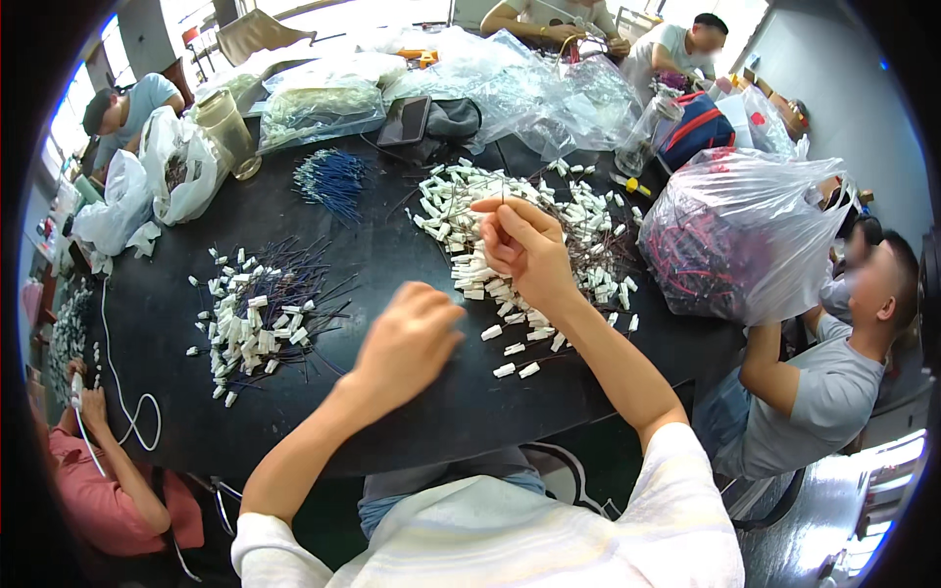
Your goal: The person assembles wire harnesses by inserting wire terminals into plastic connector housings by hand and placing the completed connectors into a pile on the table.
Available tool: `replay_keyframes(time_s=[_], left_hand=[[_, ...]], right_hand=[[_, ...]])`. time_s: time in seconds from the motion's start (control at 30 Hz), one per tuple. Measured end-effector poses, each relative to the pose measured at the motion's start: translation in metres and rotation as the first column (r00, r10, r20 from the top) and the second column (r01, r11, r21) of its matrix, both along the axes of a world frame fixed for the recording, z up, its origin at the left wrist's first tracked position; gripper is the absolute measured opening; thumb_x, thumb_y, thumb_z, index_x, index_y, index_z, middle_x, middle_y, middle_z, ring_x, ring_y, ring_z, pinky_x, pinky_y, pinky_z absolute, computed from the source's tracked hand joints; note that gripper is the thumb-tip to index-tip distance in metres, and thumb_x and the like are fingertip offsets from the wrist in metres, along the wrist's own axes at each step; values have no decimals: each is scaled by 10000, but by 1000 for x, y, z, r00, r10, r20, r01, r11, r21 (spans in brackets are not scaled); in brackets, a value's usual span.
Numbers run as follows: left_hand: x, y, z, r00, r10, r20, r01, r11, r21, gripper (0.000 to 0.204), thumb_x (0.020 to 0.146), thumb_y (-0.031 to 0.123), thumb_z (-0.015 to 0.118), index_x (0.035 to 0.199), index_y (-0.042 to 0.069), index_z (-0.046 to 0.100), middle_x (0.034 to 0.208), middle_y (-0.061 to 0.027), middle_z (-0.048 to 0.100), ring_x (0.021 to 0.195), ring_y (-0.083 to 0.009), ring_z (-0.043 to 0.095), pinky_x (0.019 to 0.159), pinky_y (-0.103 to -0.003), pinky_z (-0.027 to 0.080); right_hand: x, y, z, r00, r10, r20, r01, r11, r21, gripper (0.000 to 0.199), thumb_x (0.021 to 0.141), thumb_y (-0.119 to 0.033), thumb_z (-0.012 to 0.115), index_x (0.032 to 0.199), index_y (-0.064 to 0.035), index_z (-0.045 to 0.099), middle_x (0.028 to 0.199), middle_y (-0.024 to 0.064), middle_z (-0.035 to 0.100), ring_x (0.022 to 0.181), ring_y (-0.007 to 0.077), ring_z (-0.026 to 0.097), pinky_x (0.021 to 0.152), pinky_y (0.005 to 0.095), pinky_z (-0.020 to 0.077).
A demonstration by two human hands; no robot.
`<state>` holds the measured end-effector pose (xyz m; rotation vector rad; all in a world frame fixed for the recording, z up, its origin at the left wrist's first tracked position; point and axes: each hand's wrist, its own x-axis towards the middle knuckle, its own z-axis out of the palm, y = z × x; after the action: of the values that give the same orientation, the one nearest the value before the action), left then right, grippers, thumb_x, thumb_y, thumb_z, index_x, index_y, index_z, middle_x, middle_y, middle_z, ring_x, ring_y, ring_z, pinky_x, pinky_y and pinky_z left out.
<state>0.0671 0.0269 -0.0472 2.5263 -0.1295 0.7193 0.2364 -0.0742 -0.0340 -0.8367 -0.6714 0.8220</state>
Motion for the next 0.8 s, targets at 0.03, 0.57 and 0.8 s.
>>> replay_keyframes(time_s=[0.03, 0.57, 0.8], left_hand=[[11, -11, -10, 999, -11, -49, 12, 1000, 3, 269, 668, 110, 690, 906, 28, 597, 889, -106, 585, 891, -280, 528, 785, -357, 449], [-12, 21, -37, 961, 272, -59, -270, 862, -429, 108, 710, 3, 665, 798, 19, 603, 663, -28, 544, 521, -71, 446, 442, -220, 320], [-14, 23, -39, 967, 253, -25, -241, 881, -407, 120, 699, -9, 669, 796, 22, 607, 657, -31, 540, 527, -91, 459, 457, -231, 337]], right_hand=[[2, -4, 2, 1000, -17, 6, 17, 1000, -14, 263, 920, -141, 446, 1031, 65, 565, 659, 19, 480, 498, 46, 307, 443, 186, 243], [-42, -11, -38, 790, 111, 603, 196, 886, -421, 49, 742, -1, 615, 756, 13, 570, 643, -32, 525, 566, -1, 438, 490, 155, 332], [-43, -8, -45, 807, 62, 588, 239, 875, -420, 54, 700, -3, 611, 713, 10, 560, 559, -31, 491, 496, 10, 411, 451, 178, 328]])
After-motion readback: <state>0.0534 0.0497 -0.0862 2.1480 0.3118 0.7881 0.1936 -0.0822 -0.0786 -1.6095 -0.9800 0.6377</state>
